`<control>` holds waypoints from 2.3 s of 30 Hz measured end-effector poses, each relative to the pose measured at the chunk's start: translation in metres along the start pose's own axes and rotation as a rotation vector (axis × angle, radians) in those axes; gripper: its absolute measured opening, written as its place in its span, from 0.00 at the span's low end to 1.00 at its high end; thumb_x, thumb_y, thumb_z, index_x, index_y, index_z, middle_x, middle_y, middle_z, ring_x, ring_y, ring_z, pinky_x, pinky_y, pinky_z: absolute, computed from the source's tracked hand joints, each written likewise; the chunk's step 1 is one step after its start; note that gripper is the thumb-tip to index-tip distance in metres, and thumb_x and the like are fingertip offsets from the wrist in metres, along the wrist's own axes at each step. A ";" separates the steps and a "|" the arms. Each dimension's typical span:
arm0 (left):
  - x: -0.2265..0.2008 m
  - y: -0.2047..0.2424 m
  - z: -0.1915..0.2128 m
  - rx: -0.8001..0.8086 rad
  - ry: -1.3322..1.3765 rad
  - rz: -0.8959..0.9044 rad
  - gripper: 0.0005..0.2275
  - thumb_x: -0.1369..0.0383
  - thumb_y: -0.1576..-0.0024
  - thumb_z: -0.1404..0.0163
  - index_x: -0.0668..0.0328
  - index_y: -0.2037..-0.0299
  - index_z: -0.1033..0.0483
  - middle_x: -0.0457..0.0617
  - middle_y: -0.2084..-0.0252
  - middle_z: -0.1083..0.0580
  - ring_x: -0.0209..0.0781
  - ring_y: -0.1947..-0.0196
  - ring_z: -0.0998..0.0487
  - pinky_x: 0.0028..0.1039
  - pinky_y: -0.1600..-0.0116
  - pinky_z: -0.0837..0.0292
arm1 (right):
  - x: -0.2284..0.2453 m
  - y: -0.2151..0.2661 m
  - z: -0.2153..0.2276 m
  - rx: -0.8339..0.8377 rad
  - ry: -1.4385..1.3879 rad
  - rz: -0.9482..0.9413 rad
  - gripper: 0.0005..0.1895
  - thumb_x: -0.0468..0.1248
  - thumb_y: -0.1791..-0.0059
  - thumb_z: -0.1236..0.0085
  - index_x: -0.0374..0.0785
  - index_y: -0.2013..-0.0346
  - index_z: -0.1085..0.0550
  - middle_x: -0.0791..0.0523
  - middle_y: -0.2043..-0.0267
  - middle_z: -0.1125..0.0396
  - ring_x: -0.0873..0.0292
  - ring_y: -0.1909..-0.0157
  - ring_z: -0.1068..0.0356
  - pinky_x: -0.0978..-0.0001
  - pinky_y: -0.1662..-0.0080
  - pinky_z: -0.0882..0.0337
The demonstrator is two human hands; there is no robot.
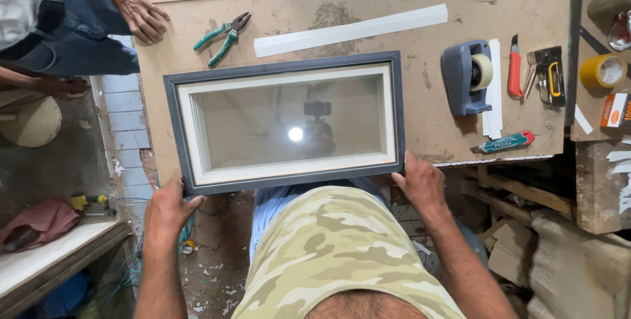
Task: The person applies white tape to the edges of a rectangular frame with a glass pane. They repeatedly measure, cut, and press tape along the frame's perimeter, adjusting the frame's position on the workbench as needed.
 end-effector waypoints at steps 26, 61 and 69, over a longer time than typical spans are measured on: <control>-0.347 -0.306 -0.018 0.007 0.054 -0.855 0.12 0.60 0.53 0.31 0.56 0.68 0.20 0.52 0.68 0.22 0.51 0.67 0.20 0.41 0.60 0.24 | 0.013 0.187 0.008 -0.176 -0.279 -0.951 0.28 0.56 0.52 0.38 0.43 0.44 0.22 0.54 0.47 0.25 0.53 0.60 0.23 0.58 0.55 0.26; -0.103 0.131 -0.009 -0.792 0.348 -0.582 0.07 0.61 0.44 0.40 0.50 0.62 0.19 0.41 0.65 0.21 0.39 0.59 0.20 0.38 0.42 0.34 | 0.159 0.010 0.098 -0.129 -0.306 1.167 0.10 0.38 0.48 0.40 0.42 0.52 0.21 0.60 0.63 0.24 0.60 0.60 0.25 0.58 0.42 0.30; -0.024 0.100 -0.028 -0.761 0.389 -0.339 0.06 0.60 0.43 0.40 0.46 0.59 0.17 0.40 0.61 0.20 0.40 0.56 0.22 0.40 0.42 0.39 | 0.068 -0.031 0.086 -0.079 -0.178 0.785 0.11 0.42 0.47 0.39 0.44 0.52 0.19 0.56 0.65 0.25 0.57 0.64 0.25 0.65 0.56 0.28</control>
Point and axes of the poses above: each hand's wrist, its own y-axis away from the middle knuckle, its own z-axis out of the back of the hand, x = y × z, the point moved 6 cm from there along -y, towards the middle knuckle
